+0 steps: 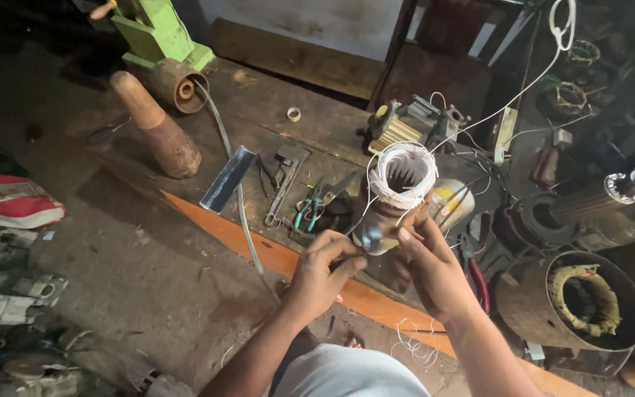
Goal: The person strips the insulation from several colored wires using pliers and then wraps the exposed ends with electrical tape. The person handles the wires and tape by hand while working at a cluttered workbench.
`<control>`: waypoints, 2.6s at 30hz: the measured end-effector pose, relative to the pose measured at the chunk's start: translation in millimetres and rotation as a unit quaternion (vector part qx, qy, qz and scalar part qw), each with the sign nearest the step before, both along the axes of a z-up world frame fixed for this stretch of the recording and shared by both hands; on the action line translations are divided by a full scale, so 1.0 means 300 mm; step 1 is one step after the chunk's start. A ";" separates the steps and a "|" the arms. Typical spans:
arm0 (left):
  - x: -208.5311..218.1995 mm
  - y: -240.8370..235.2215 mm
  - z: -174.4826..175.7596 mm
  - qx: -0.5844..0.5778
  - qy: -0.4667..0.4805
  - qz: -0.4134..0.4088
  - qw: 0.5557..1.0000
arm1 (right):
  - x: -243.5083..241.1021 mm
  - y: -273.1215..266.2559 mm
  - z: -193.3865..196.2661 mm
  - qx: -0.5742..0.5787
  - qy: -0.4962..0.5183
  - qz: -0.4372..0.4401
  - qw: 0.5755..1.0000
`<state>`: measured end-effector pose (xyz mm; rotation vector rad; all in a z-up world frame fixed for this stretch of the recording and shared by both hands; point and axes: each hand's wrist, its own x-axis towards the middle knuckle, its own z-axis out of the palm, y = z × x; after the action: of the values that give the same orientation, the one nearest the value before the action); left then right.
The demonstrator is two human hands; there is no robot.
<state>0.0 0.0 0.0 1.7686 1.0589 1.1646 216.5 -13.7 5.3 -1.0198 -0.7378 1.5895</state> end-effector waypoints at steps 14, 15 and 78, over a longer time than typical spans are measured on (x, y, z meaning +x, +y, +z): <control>0.039 0.011 -0.023 -0.011 0.004 0.028 1.000 | -0.043 -0.072 -0.212 0.214 -0.373 -0.002 0.903; 0.042 0.010 -0.026 0.013 0.019 0.020 1.000 | -0.040 -0.073 -0.206 0.173 -0.316 0.012 0.933; -0.250 0.543 0.082 0.079 0.039 -0.095 0.992 | -0.373 -0.190 -0.719 -0.197 -0.180 0.063 0.962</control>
<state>-75.0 163.0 24.5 2.0040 0.8401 1.0948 104.7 -70.8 -210.5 -1.6107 -0.7544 1.7210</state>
